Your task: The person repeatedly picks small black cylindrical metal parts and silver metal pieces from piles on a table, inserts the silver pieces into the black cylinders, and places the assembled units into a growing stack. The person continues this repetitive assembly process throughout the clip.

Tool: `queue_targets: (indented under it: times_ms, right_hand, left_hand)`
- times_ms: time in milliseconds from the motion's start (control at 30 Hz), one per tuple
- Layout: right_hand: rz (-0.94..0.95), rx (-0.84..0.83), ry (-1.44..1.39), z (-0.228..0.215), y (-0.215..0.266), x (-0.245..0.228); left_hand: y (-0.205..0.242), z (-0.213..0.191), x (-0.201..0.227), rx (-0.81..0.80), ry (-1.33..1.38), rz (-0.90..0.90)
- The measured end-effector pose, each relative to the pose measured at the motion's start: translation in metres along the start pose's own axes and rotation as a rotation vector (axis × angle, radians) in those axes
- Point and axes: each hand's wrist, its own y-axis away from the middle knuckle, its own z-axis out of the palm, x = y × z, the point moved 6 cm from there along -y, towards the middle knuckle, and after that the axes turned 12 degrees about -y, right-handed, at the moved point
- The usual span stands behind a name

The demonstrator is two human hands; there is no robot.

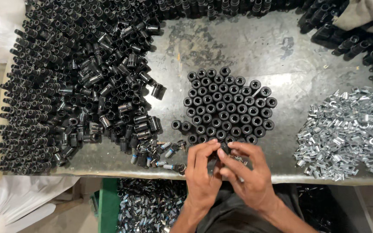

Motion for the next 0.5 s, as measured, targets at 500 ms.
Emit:
queue_targets:
  times_ms: [500]
  right_hand:
    - [0.24, -0.072, 0.104, -0.045, -0.154, 0.175]
  left_hand:
    - [-0.041, -0.002, -0.154, -0.201, 0.129, -0.359]
